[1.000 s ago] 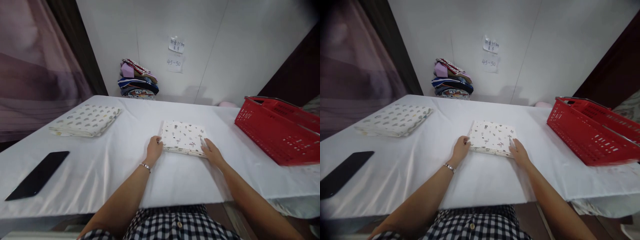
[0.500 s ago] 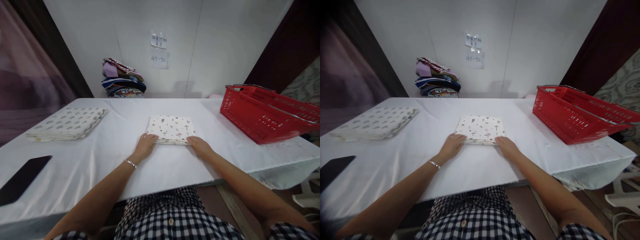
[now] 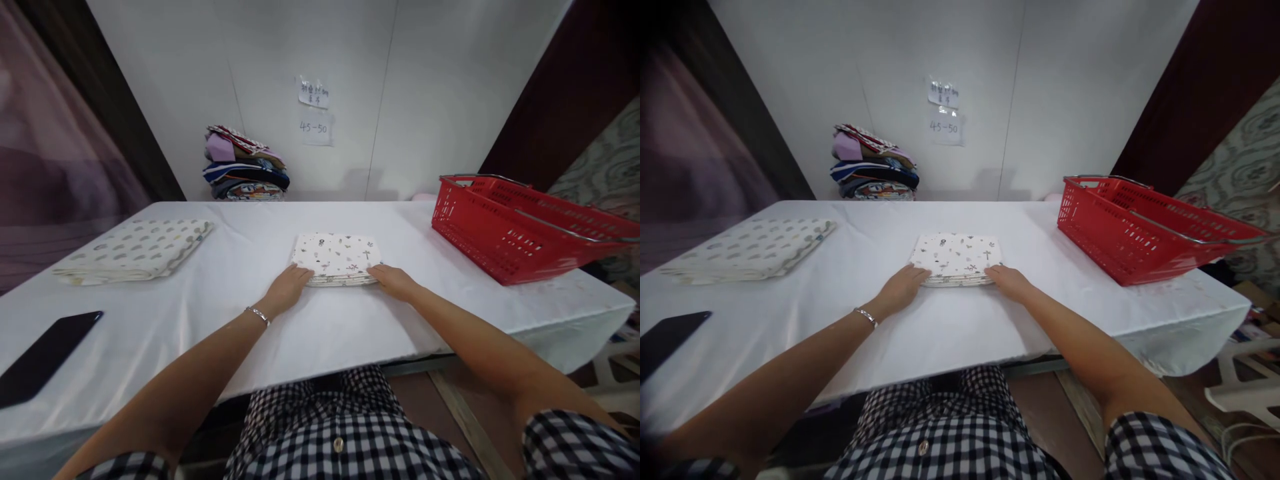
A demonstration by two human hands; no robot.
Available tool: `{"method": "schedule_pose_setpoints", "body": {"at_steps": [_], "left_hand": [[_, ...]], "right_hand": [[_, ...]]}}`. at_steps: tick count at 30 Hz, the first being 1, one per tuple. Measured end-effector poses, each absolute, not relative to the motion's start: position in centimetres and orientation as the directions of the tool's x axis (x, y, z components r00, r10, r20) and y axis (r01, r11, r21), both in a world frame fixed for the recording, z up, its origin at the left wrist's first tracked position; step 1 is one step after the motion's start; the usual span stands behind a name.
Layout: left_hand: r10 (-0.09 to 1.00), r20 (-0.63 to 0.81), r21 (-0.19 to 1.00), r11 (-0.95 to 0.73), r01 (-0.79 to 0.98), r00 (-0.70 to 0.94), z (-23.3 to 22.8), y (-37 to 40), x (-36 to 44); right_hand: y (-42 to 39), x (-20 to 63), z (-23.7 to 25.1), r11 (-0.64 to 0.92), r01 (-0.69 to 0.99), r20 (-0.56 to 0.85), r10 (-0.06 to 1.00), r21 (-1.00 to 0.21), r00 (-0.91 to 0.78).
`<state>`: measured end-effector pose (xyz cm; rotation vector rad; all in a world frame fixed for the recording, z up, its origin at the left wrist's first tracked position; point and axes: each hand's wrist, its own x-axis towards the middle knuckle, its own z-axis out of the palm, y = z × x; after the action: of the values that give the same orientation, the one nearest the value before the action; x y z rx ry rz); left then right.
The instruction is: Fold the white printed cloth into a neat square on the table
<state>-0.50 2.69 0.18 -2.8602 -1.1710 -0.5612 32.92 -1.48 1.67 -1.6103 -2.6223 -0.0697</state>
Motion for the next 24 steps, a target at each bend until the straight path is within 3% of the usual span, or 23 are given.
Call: {"method": "schedule_pose_setpoints", "body": {"at_steps": [4, 14, 19, 22, 24], "left_hand": [[0.712, 0.350, 0.198, -0.692, 0.694, 0.609, 0.8, 1.7, -0.2], [0.757, 0.363, 0.013, -0.587, 0.810, 0.543, 0.7, 2.0, 2.6], [0.774, 0.389, 0.045, -0.558, 0.829, 0.499, 2.4, 2.4, 2.1], [0.748, 0.457, 0.053, -0.562, 0.825, 0.481, 6.1, 1.9, 0.9], [0.739, 0.487, 0.102, -0.577, 0.810, 0.465, 9.5, 1.4, 0.0]], "right_hand": [[-0.8, 33.4, 2.6, 0.481, 0.877, 0.085, 0.874, -0.017, -0.478], [0.6, 32.4, 7.8, 0.509, 0.859, 0.084, 0.855, 0.055, -0.512], [1.0, 32.6, 9.7, 0.525, 0.847, 0.113, 0.840, 0.085, -0.532], [0.0, 33.3, 11.7, 0.532, 0.847, 0.188, 0.832, -0.005, -0.521], [-0.9, 33.9, 13.8, 0.549, 0.825, 0.251, 0.825, -0.138, -0.507]]}}
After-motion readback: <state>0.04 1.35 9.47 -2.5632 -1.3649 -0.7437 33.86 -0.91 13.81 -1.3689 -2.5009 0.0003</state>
